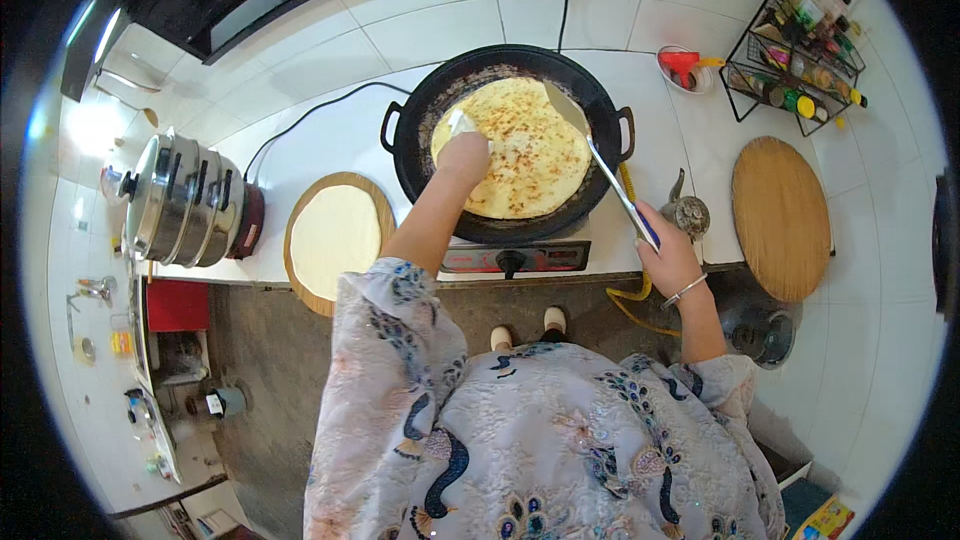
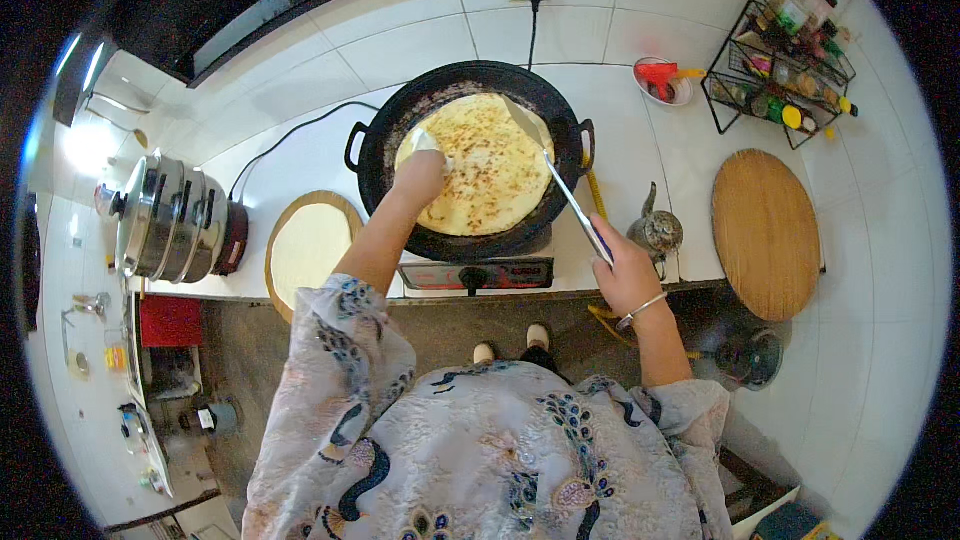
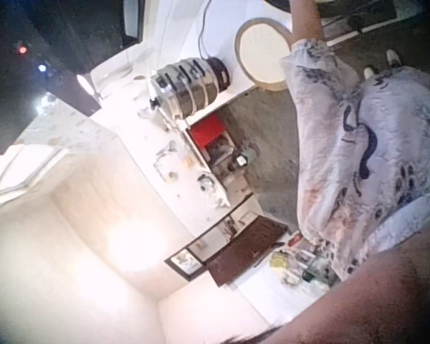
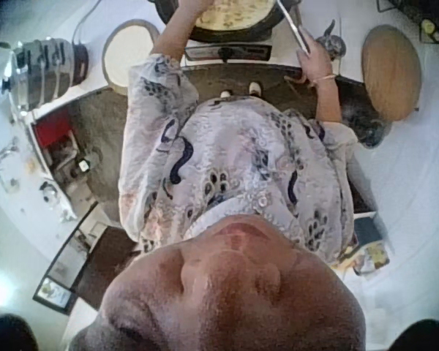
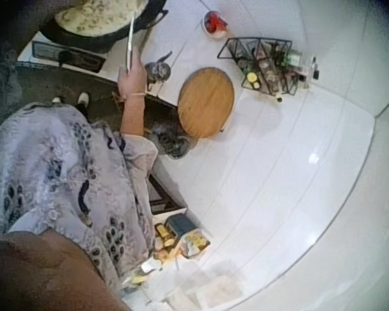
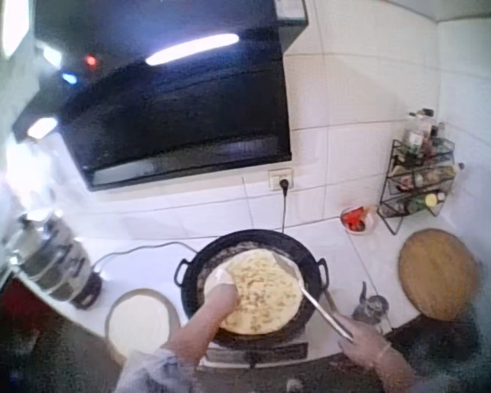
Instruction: The person cooks a large flatbread in a wok on a gas stove, using a spatula to flip and press the bread. They wipe the bread with a cloth, transfer it to a bamboo tray, and then place a new raw dough sheet into the wok to continue cooking.
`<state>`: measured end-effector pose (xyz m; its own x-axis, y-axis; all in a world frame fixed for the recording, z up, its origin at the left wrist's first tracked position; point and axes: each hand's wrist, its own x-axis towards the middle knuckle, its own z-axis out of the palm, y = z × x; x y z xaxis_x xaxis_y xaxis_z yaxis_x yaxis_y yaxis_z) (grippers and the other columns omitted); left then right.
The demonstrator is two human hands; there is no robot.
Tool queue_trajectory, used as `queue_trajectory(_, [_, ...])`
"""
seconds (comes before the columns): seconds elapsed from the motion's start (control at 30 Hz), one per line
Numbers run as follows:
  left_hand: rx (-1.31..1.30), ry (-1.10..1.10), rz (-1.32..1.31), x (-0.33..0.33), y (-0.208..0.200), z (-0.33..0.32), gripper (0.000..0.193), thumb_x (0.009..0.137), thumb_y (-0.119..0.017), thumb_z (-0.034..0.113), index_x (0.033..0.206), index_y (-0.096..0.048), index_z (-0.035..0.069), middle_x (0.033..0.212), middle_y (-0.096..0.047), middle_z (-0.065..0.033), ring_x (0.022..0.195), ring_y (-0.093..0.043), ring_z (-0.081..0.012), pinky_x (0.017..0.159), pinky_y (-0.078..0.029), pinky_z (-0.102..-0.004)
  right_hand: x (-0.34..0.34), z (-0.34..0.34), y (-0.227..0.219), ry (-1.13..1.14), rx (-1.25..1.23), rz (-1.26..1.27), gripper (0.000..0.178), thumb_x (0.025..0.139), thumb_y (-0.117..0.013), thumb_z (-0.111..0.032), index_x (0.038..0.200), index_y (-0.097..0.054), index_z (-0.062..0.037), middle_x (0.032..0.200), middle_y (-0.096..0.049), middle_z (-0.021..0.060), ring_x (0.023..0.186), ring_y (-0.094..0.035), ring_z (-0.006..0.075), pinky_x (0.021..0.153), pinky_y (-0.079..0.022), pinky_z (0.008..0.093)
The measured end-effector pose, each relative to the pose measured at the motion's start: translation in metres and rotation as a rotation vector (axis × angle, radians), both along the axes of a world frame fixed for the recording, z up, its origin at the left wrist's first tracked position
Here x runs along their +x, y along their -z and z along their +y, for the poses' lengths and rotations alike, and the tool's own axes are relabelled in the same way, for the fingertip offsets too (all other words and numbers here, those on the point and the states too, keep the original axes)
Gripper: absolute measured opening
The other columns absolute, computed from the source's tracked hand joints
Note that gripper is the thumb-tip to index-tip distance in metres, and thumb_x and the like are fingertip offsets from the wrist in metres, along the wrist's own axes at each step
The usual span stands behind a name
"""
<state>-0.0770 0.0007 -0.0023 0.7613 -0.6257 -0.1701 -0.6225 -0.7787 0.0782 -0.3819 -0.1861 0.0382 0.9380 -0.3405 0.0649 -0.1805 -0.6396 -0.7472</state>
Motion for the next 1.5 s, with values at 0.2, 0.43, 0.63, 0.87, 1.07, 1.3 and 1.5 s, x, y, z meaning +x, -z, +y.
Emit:
queue_trajectory(0.2, [-0.061, -0.05, -0.003, -0.002, -0.02, 0.003, 0.017, 0.077, -0.052, 0.01, 0.086, -0.064, 0.003, 0.085, -0.064, -0.0164, 0.082, -0.062, -0.0325, 0.072, -0.05, -0.0402, 0.011, -0.005, -0.011, 0.025, 0.06, 0.04, 0.054, 0.077, -0.054, -0.009, 0.129, -0.042, -0.0116, 0.091, -0.058, 0.0234, 0.081, -0.057, 0.0378, 0.073, -0.046, 0.0392])
queue_trajectory(0.43, [-0.13, 0.051, 0.003, -0.03, 0.001, -0.003, 0.027, 0.075, -0.049, 0.005, 0.098, -0.064, 0.008, 0.091, -0.063, -0.0174, 0.085, -0.061, -0.0327, 0.076, -0.048, -0.0411, 0.004, -0.014, -0.001, -0.047, -0.073, 0.099, 0.051, 0.077, -0.053, -0.007, 0.127, -0.044, -0.0067, 0.096, -0.058, 0.0235, 0.087, -0.056, 0.0388, 0.077, -0.045, 0.0411])
queue_trajectory(0.63, [0.037, -0.071, -0.005, -0.043, -0.028, 0.011, 0.019, 0.075, -0.051, 0.006, 0.089, -0.064, 0.006, 0.088, -0.064, -0.016, 0.084, -0.062, -0.0319, 0.072, -0.05, -0.0405, -0.007, -0.012, -0.013, -0.053, -0.077, 0.096, 0.049, 0.077, -0.052, -0.006, 0.126, -0.045, -0.01, 0.093, -0.057, 0.0231, 0.086, -0.056, 0.0379, 0.076, -0.045, 0.0426])
queue_trajectory(0.87, [0.14, -0.081, 0.059, -0.041, -0.024, 0.014, 0.021, 0.082, -0.052, 0.018, 0.09, -0.065, 0.004, 0.096, -0.063, -0.0171, 0.089, -0.062, -0.0316, 0.075, -0.05, -0.0399, 0.015, -0.007, -0.01, -0.07, -0.149, 0.172, 0.051, 0.075, -0.053, -0.006, 0.126, -0.046, -0.0103, 0.089, -0.058, 0.0242, 0.084, -0.056, 0.039, 0.075, -0.045, 0.0425])
queue_trajectory(1.07, [0.004, -0.071, -0.019, -0.039, -0.026, 0.032, 0.017, 0.08, -0.052, 0.013, 0.086, -0.065, 0.005, 0.091, -0.064, -0.016, 0.087, -0.062, -0.032, 0.073, -0.05, -0.0401, 0.012, 0.006, -0.014, -0.05, -0.176, 0.063, 0.053, 0.077, -0.055, -0.008, 0.128, -0.041, -0.0115, 0.088, -0.057, 0.0255, 0.083, -0.055, 0.0405, 0.073, -0.045, 0.0455])
queue_trajectory(1.3, [-0.208, 0.047, 0.022, -0.048, -0.015, 0.061, 0.02, 0.077, -0.053, 0.01, 0.092, -0.066, 0.007, 0.093, -0.063, -0.016, 0.085, -0.061, -0.0331, 0.074, -0.048, -0.0413, 0.0, 0.041, -0.022, 0.024, -0.187, 0.095, 0.053, 0.077, -0.056, -0.007, 0.128, -0.042, -0.0097, 0.088, -0.058, 0.024, 0.084, -0.057, 0.0392, 0.073, -0.045, 0.0426])
queue_trajectory(1.5, [-1.073, -0.11, -0.039, -0.07, -0.043, 0.101, 0.027, 0.079, -0.049, 0.005, 0.103, -0.062, 0.004, 0.094, -0.063, -0.0173, 0.085, -0.061, -0.028, 0.075, -0.048, -0.0358, -0.035, 0.077, -0.024, 0.165, 0.325, -0.056, 0.048, 0.081, -0.054, -0.008, 0.127, -0.043, -0.0024, 0.074, -0.059, 0.0075, 0.051, -0.053, 0.0117, 0.046, -0.044, 0.0276])
